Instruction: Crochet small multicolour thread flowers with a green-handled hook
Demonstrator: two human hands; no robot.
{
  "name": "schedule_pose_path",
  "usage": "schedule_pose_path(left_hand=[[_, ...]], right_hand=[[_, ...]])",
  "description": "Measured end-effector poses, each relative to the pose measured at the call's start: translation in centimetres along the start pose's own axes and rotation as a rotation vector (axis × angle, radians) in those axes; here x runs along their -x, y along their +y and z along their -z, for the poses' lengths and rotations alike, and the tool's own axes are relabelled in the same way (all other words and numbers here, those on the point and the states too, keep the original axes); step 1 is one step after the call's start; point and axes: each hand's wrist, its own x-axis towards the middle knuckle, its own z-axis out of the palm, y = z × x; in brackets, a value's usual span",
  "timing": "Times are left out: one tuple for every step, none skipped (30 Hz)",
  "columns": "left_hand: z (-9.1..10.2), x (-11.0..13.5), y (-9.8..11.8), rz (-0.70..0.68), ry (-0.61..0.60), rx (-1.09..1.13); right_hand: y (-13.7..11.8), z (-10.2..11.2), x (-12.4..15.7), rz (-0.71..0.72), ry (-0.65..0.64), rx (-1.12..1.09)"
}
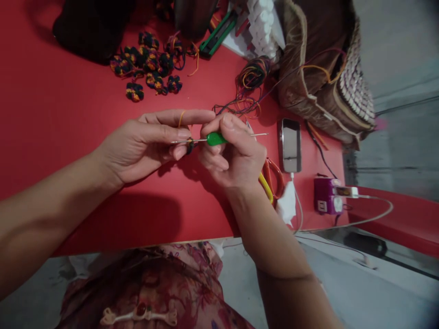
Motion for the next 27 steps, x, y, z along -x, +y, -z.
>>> schedule_pose_path(left_hand=[[0.0,-0.1,-0.2,-0.015,0.009,0.012],[0.1,-0.2,-0.3,-0.034,0.02,0.029],[0.1,-0.3,-0.4,-0.055,0.037,0.047],[0.2,-0.3,-0.5,-0.075,0.055,0.057],[0.2,-0.4,-0.5,-0.096,0.072,0.057],[0.3,-0.4,-0.5,-0.115,0.089,0.043],[0.3,-0.4,-0.5,-0.14,0.105,0.025],[0.2,-0.3,-0.5,-0.163,0.122,0.002],[0.0,-0.3,-0.5,-0.184,0.142,-0.02],[-0.1,-0.2,-0.5,-0.205,0.161,-0.039],[-0.3,-0.1,-0.5,-0.227,0.176,-0.054],[-0.5,-0.1,-0.6,-0.243,0.189,-0.068],[-0.7,-0.1,-0.6,-0.255,0.2,-0.078],[-0.7,-0.1,-0.7,-0.263,0.206,-0.081],[-0.7,-0.1,-0.8,-0.267,0.204,-0.072],[-0.6,-0.2,-1.0,-0.263,0.198,-0.054],[-0.4,-0.2,-1.1,-0.252,0.189,-0.03],[-0.2,-0.3,-1.2,-0.238,0.178,-0.008],[0.0,-0.4,-1.3,-0.222,0.171,0.009],[0.3,-0.4,-1.4,-0.209,0.17,0.021],[0.4,-0.5,-1.4,-0.198,0.172,0.025],[0.5,-0.5,-1.3,-0.192,0.177,0.027],[0.4,-0.5,-1.2,-0.183,0.184,0.028],[0.3,-0.4,-1.0,-0.176,0.192,0.035],[0.0,-0.4,-0.8,-0.164,0.199,0.047],[-0.2,-0.4,-0.6,-0.151,0.211,0.065],[-0.5,-0.3,-0.4,-0.136,0.23,0.087]], right_hand=[[0.1,-0.4,0.2,0.021,0.026,-0.023],[0.1,-0.8,0.4,0.05,0.063,-0.043],[0.3,-1.1,0.6,0.08,0.11,-0.061],[0.4,-1.4,0.7,0.102,0.155,-0.071],[0.6,-1.5,0.7,0.118,0.197,-0.072],[0.8,-1.6,0.8,0.133,0.228,-0.062],[1.0,-1.7,0.8,0.144,0.25,-0.04],[1.2,-1.7,0.9,0.163,0.269,-0.014],[1.3,-1.7,1.0,0.188,0.286,0.019],[1.4,-1.7,1.1,0.217,0.302,0.066],[1.5,-1.7,1.3,0.25,0.323,0.13],[1.6,-1.7,1.6,0.28,0.348,0.217],[1.7,-1.8,2.0,0.31,0.374,0.32],[1.7,-1.8,2.3,0.338,0.391,0.433],[1.8,-1.8,2.6,0.368,0.394,0.542],[1.9,-1.8,2.8,0.411,0.39,0.633],[2.0,-1.8,3.0,0.458,0.379,0.696],[2.0,-1.7,3.1,0.498,0.366,0.73],[2.1,-1.6,3.1,0.518,0.355,0.736],[2.2,-1.5,3.0,0.512,0.35,0.722],[2.3,-1.4,2.8,0.483,0.348,0.693],[2.3,-1.3,2.6,0.439,0.348,0.65],[2.3,-1.2,2.3,0.395,0.344,0.589],[2.3,-1.1,1.9,0.366,0.336,0.511],[2.3,-1.0,1.6,0.348,0.32,0.421],[2.3,-0.9,1.2,0.334,0.298,0.331],[2.2,-0.9,0.9,0.321,0.277,0.249]])
